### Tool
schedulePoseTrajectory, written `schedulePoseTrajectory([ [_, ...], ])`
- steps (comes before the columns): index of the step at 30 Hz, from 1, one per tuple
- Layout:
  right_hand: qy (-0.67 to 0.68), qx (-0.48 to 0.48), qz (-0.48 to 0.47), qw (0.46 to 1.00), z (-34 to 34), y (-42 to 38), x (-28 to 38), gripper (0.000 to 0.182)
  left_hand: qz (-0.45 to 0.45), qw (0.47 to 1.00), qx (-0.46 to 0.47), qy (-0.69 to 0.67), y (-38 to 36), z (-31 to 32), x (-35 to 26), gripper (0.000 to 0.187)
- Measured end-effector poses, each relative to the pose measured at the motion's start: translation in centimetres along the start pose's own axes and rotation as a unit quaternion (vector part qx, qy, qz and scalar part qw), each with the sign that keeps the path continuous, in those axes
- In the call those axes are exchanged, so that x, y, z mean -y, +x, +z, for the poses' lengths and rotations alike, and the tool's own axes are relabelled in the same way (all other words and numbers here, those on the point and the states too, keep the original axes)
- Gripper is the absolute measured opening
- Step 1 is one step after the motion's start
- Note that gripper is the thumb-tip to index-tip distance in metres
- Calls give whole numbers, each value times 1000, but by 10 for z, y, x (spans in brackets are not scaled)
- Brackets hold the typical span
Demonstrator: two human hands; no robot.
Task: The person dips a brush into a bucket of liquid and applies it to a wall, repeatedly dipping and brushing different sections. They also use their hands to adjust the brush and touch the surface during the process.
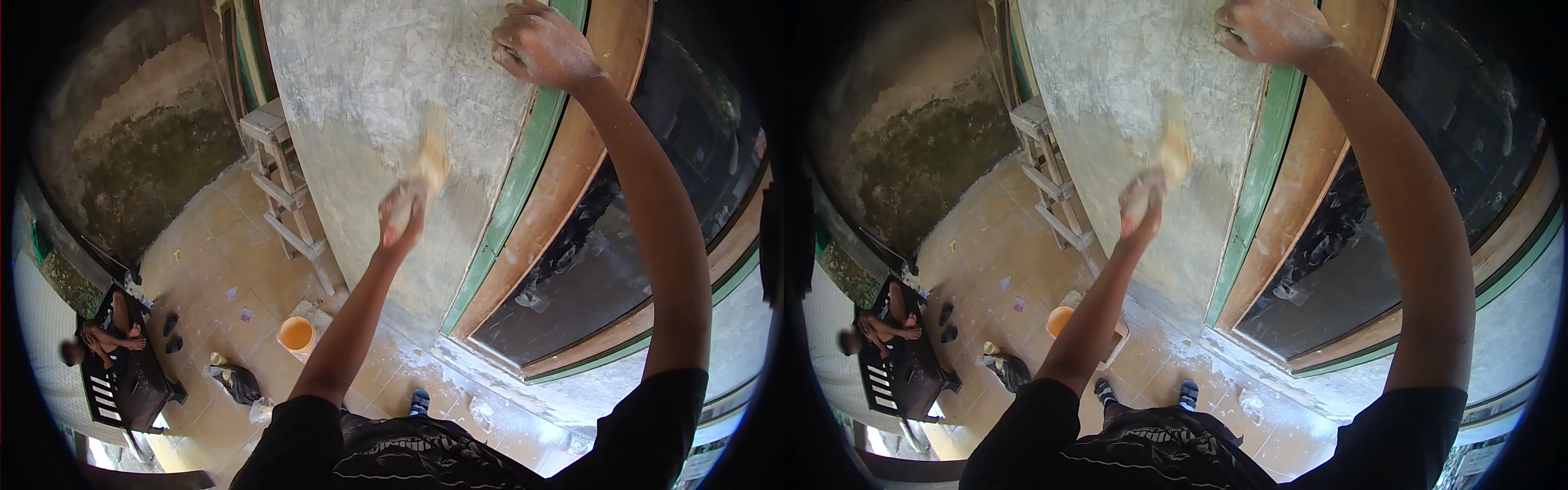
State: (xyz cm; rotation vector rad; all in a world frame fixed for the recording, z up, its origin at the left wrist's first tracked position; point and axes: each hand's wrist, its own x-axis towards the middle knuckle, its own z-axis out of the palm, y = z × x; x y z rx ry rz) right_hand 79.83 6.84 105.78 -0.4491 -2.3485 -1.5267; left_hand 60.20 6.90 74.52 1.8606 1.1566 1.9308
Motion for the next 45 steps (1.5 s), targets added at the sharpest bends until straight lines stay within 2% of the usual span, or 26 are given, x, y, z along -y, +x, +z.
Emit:
schedulePoseTrajectory([
  [1, 2, 7, 6, 1000, -1, 1, 1, 22, 86, 988, 53, 117, -19, -13, 5, 13],
  [2, 3, 17, 12, 1000, -2, 0, 2, 22, 48, 975, 135, 171, -41, -25, 15, 14],
  [3, 1, 22, 11, 1000, -4, 0, 3, 22, 111, 982, 134, 70, -62, -35, 48, 14],
  [5, -17, 42, 16, 999, -6, 2, 3, 23, 160, 954, 217, 135, -60, -57, 48, 13],
  [7, -10, 25, 9, 1000, -4, 1, 3, 23, 193, 967, 133, 102, -23, -46, 34, 14],
  [8, -9, 6, 11, 1000, -4, 2, 2, 23, 308, 931, 86, 174, 16, -31, 48, 15],
  [10, -5, 8, 4, 1000, -3, 3, 4, 23, 148, 976, 125, 99, 59, -26, -4, 18],
  [11, -5, 12, 2, 1000, -4, 2, 3, 23, -135, 969, 197, -56, 79, -39, -71, 21],
  [12, -7, 15, 2, 1000, -4, 2, 2, 23, -134, 969, 198, -59, 84, -39, -73, 21],
  [14, -28, -18, -11, 999, -1, 2, 2, 23, 214, 969, 124, -16, 94, -42, -74, 27],
  [15, -28, -19, -10, 999, -1, 2, 2, 23, 215, 969, 125, -15, 84, -42, -64, 27],
  [17, -9, 2, 5, 1000, -3, 2, 2, 23, -38, 948, 161, -273, 28, -35, -15, 27],
  [19, -4, 14, 17, 1000, -3, 1, 4, 23, -289, 801, 174, -495, -24, -34, 19, 26],
  [20, -2, 24, 29, 999, -3, 2, 4, 23, -288, 802, 173, -493, -33, -40, 22, 26],
  [21, -3, 21, 29, 999, -3, 2, 4, 23, -34, 939, 304, -158, -37, -47, 21, 27],
  [22, -14, 3, 15, 1000, -2, 2, 4, 23, 226, 876, 370, 211, -38, -51, 21, 28],
  [24, -24, -14, -2, 1000, -1, 1, 3, 24, 249, 897, 330, 155, -11, -45, 23, 31],
  [28, -25, -5, -9, 1000, -2, 3, 3, 23, -79, 957, 277, 38, 70, -51, -94, 29],
  [30, -11, 4, 4, 1000, -2, 3, 3, 23, -89, 963, 253, 32, 81, -52, -104, 24],
  [31, -13, 3, 4, 1000, -2, 2, 3, 23, -79, 967, 208, -122, 77, -47, -90, 22],
  [34, -6, -1, 10, 1000, -2, 2, 3, 22, -63, 919, 176, -348, 38, -33, -57, 15],
  [36, 4, -6, 14, 1000, -1, 1, 5, 21, 102, 946, 220, -216, 4, -28, -22, 12],
  [37, -3, -15, 10, 1000, 0, 1, 5, 21, 257, 938, 233, 6, -6, -31, -3, 12],
  [41, -5, -25, 9, 1000, 0, 1, 3, 21, 259, 904, 275, 202, -17, -45, -8, 17],
  [43, 2, -14, 8, 1000, -1, 1, 4, 21, 10, 895, 433, 103, 26, -41, -35, 23],
  [45, 6, -1, 9, 1000, -3, 2, 3, 21, -151, 925, 331, 110, 58, -45, -95, 27],
])
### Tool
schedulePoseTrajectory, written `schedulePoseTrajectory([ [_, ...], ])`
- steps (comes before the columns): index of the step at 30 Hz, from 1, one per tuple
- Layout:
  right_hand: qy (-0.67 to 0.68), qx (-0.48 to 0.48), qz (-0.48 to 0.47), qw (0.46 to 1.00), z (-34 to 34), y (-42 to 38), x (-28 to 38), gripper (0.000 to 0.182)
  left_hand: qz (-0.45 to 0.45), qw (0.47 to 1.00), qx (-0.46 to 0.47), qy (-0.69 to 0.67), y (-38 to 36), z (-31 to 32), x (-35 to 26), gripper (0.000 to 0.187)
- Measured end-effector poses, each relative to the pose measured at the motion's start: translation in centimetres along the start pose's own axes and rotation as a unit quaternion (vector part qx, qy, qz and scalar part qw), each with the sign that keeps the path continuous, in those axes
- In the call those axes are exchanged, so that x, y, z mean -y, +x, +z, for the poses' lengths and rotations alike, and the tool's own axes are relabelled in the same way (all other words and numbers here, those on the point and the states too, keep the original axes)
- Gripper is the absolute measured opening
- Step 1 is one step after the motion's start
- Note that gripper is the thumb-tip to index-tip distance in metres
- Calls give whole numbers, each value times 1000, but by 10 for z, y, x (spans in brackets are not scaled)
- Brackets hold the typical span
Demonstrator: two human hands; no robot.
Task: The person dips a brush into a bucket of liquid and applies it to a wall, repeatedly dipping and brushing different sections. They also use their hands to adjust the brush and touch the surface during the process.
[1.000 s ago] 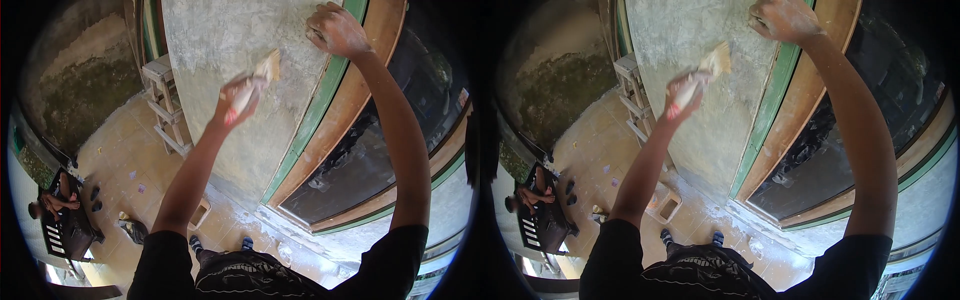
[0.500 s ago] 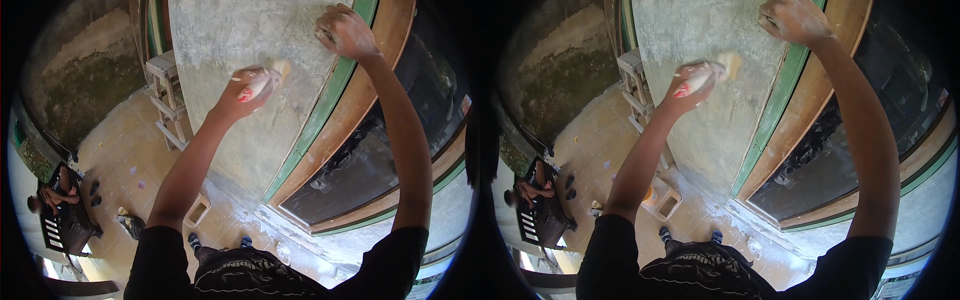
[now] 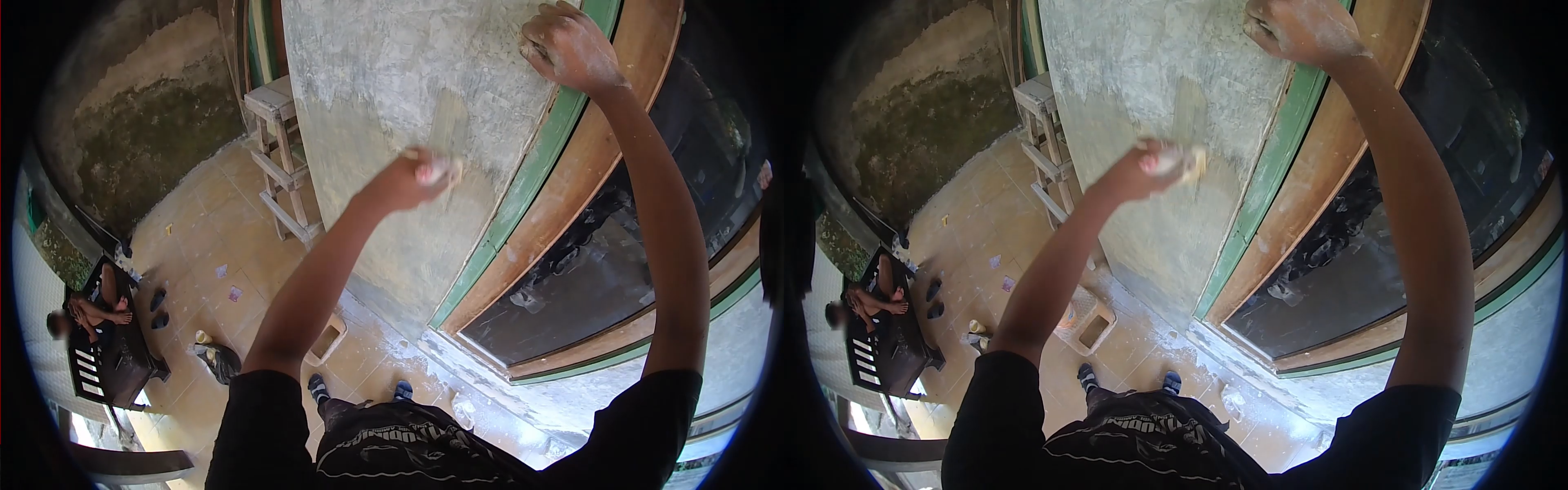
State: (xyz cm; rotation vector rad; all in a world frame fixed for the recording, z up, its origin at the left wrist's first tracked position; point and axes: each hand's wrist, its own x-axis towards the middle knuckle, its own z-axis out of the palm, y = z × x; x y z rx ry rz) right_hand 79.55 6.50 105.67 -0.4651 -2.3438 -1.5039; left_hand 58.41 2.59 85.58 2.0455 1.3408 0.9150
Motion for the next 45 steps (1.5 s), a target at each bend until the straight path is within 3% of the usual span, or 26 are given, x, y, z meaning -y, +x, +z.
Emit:
schedulePoseTrajectory([
  [3, -1, -8, -3, 1000, -1, 1, 1, 21, 62, 992, -99, -43, 20, -12, -2, 28],
  [5, -2, -10, 3, 1000, -2, 2, 2, 21, 111, 954, -274, -41, 20, -11, -4, 29],
  [6, -1, -9, 5, 1000, -1, 1, 2, 21, 110, 955, -272, -40, 21, -2, 7, 29],
  [10, -7, -22, 2, 1000, 0, -1, 3, 21, 327, 912, -146, -202, 13, 81, 99, 25],
  [12, -7, -23, 4, 1000, -1, -1, 2, 21, 241, 930, -223, 164, -29, 84, 97, 17],
  [13, -7, -32, 0, 999, -1, -1, 2, 21, 243, 930, -222, 163, -33, 85, 97, 17],
  [15, -7, -42, -7, 999, 0, -1, 3, 21, 112, 961, -176, 179, -37, 85, 98, 10],
  [16, -11, -25, 4, 1000, 0, -1, 3, 21, 110, 961, -178, 179, -30, 83, 94, 10],
  [17, -16, -10, 16, 1000, 1, 0, 2, 21, 50, 979, -153, -122, -12, 77, 89, 9],
  [18, -17, -12, 15, 1000, 1, 1, 2, 21, -12, 904, -113, -412, 5, 70, 82, 9],
  [20, 10, 8, 28, 1000, 0, 0, 1, 22, 122, 885, -175, -414, 13, 36, 27, 12],
  [21, 9, 11, 28, 999, 0, -1, 2, 22, 122, 885, -172, -416, 14, 27, 7, 12],
  [23, -11, -22, 19, 1000, 0, -2, 3, 22, 218, 840, -317, -382, 17, 18, -18, 14],
  [26, -15, -31, 27, 999, 1, -1, 2, 23, 293, 818, -374, -323, 12, 84, 35, 16],
  [27, -14, -31, 27, 999, 1, -3, 3, 23, 309, 847, -433, -17, -1, 105, 70, 16],
  [28, -10, -20, 27, 999, 1, -3, 3, 23, 294, 791, -450, 291, -17, 128, 111, 17],
  [29, -9, -11, 27, 1000, 1, -2, 2, 23, 251, 862, -393, 200, -33, 156, 151, 26],
  [30, -12, -16, 28, 999, 0, -1, 0, 23, 96, 936, -335, -61, -47, 172, 175, 30],
  [31, -7, -24, 20, 999, -2, -1, 0, 22, 19, 941, -280, -191, -47, 169, 184, 32],
  [32, 0, -29, 12, 999, -2, -1, 1, 21, -69, 917, -240, -312, -47, 167, 195, 34],
  [34, 6, -27, 12, 1000, -3, -1, 2, 21, -76, 789, -256, -554, -18, 138, 204, 37],
  [37, 9, -25, 10, 1000, -3, 2, 2, 20, -45, 884, -357, -300, 25, 17, 84, 21],
  [38, 9, -27, 9, 1000, -2, 2, 2, 20, 96, 858, -315, -395, 42, -11, 80, 16],
  [39, 8, -23, 11, 1000, -2, 3, 2, 20, 168, 883, -387, -207, 48, -35, 68, 13],
  [42, 2, -12, 9, 1000, -1, 5, 2, 18, 277, 842, -461, 40, 51, -33, 72, 10],
  [45, -10, 41, 83, 996, 6, 2, 6, 13, 336, 855, -394, -11, 44, 14, 141, 9],
])
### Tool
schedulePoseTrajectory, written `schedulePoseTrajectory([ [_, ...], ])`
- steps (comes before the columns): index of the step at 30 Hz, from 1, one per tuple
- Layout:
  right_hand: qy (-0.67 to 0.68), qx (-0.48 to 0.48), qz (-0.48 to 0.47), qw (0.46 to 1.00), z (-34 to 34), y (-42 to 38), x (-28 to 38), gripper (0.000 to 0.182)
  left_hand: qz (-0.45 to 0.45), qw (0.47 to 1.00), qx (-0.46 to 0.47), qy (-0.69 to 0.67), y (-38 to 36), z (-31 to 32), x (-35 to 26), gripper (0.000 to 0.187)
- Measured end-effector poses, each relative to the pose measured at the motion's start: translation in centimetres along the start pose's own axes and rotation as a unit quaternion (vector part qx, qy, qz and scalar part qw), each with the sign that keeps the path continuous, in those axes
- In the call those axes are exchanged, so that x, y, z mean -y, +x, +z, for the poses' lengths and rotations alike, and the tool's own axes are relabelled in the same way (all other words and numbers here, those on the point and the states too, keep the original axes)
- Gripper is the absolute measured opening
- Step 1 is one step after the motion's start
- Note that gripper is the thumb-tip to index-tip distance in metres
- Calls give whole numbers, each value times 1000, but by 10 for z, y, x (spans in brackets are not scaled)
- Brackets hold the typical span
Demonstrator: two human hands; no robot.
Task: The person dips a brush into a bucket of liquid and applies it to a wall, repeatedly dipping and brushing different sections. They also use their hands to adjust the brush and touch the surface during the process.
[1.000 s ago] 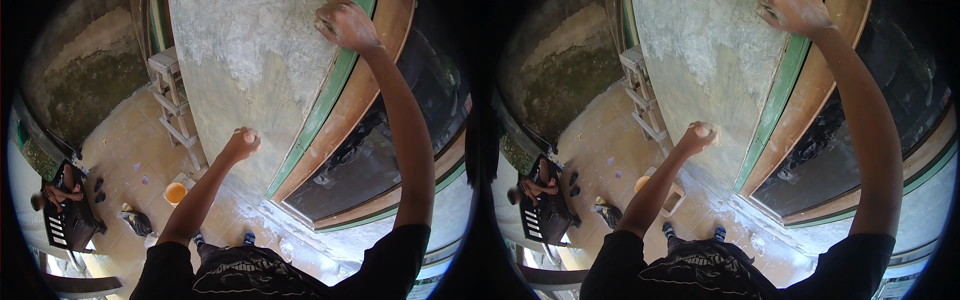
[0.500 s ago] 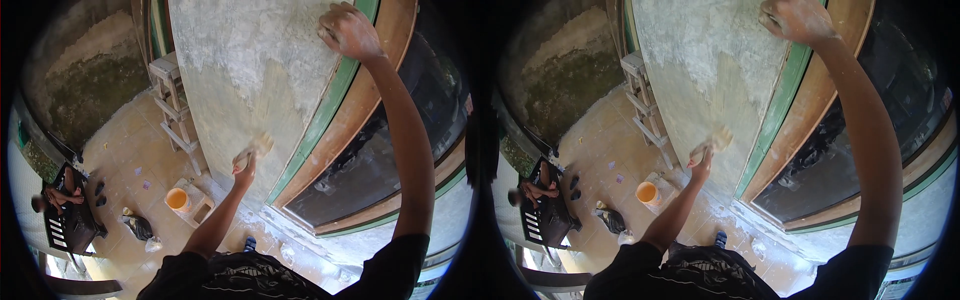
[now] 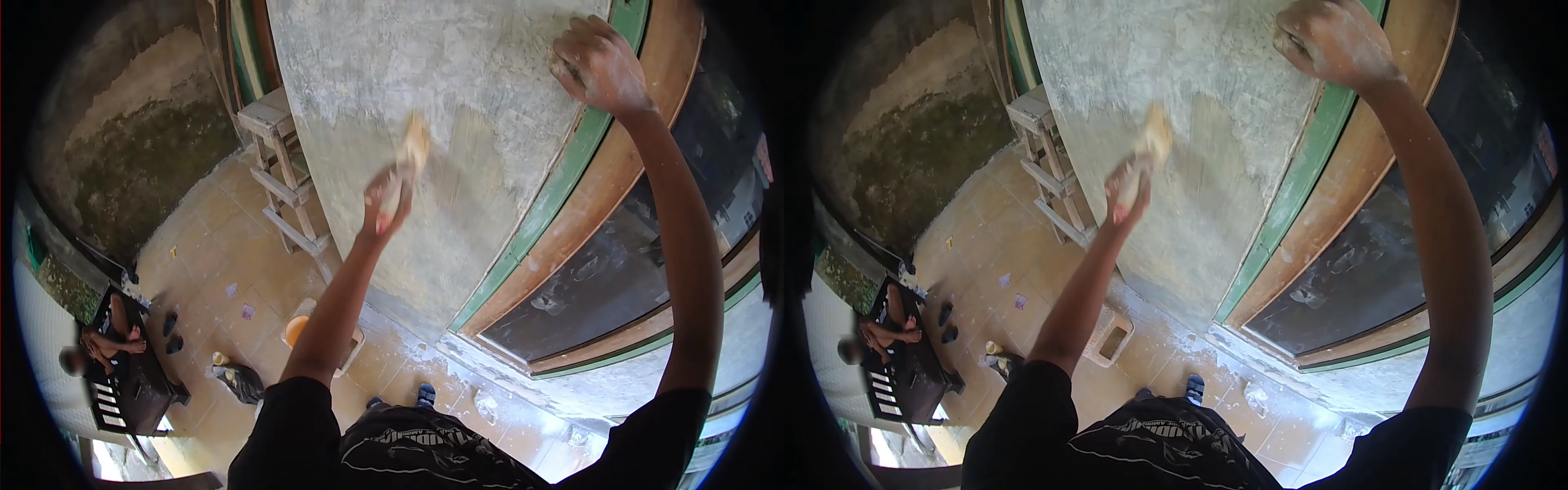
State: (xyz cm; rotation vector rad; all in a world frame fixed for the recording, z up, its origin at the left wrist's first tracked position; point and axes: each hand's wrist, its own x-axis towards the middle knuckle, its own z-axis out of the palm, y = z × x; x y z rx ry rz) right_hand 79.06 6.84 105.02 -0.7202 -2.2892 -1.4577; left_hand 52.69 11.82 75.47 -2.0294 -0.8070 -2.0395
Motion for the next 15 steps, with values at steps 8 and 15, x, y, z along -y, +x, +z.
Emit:
schedulePoseTrajectory([
  [8, 13, -5, -18, 1000, 1, 6, 0, 16, -302, 916, 262, -27, 7, -40, 20, 22],
  [15, -40, 20, 28, 999, 10, -2, -3, 23, 33, 966, 257, 12, 71, -62, 14, 15],
])
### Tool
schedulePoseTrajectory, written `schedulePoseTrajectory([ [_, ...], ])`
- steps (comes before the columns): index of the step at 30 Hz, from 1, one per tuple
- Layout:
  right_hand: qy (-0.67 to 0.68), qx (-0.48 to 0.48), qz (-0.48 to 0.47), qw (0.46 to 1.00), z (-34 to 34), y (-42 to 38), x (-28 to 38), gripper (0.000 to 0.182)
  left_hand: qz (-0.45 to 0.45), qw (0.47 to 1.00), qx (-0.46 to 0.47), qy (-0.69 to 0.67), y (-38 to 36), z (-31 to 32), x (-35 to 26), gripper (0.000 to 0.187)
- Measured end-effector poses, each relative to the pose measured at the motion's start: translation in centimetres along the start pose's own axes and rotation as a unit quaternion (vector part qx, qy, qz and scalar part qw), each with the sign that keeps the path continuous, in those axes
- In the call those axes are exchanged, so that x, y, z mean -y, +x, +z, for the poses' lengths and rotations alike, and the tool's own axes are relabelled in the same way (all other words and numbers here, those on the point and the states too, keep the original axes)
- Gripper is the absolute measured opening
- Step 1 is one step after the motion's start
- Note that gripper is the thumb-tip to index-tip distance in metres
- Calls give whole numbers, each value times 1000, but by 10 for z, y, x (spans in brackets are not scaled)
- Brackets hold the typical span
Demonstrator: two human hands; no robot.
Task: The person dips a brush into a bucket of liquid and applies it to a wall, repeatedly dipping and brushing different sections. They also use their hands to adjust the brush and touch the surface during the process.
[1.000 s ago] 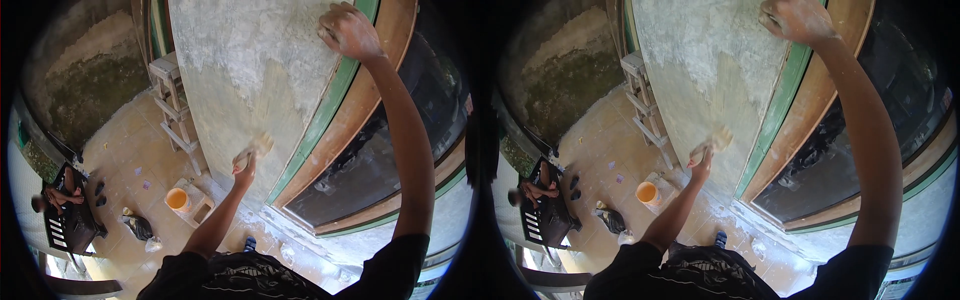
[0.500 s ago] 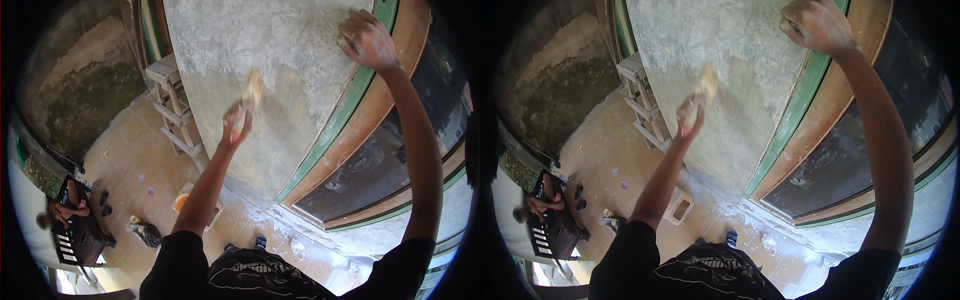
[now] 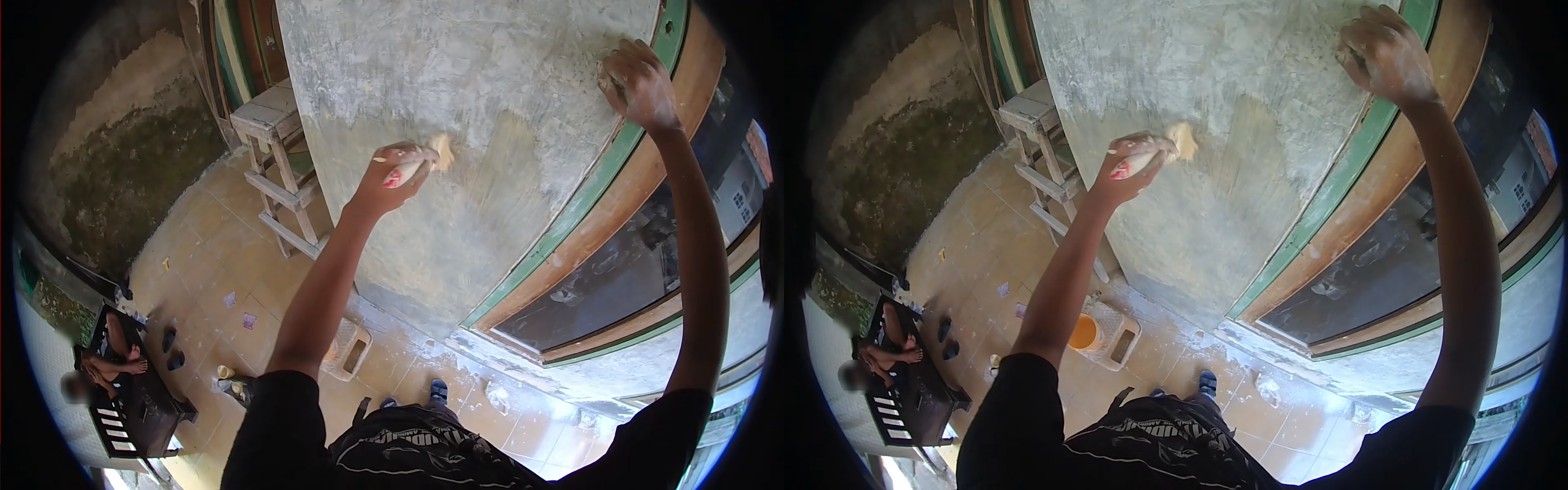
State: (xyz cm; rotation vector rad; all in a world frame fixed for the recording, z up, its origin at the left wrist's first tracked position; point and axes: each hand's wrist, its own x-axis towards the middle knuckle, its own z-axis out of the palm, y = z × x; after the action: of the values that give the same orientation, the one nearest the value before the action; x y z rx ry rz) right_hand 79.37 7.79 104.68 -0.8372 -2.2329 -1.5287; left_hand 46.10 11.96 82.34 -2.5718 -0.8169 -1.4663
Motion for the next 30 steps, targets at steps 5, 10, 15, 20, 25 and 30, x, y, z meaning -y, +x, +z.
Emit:
schedulePoseTrajectory([
  [5, -26, -15, -6, 1000, 5, -2, -3, 26, -116, 959, -198, -165, -15, 39, -5, 15],
  [10, -28, -25, -23, 999, 1, 5, 2, 20, -85, 966, -228, -87, -29, 36, -13, 11],
  [15, -25, -54, -42, 997, -1, 8, 1, 17, -129, 946, -257, -152, -33, 57, 4, 9],
  [20, -15, -87, -64, 994, 2, 8, -1, 18, -196, 926, -232, -224, -39, 65, 8, 9],
  [25, -13, -70, -41, 997, -1, 8, 3, 16, -135, 930, -278, -199, -40, 66, 3, 9],
  [30, -9, -72, -61, 995, -6, 15, 3, 14, -220, 882, -262, -325, -39, 62, 5, 8],
])
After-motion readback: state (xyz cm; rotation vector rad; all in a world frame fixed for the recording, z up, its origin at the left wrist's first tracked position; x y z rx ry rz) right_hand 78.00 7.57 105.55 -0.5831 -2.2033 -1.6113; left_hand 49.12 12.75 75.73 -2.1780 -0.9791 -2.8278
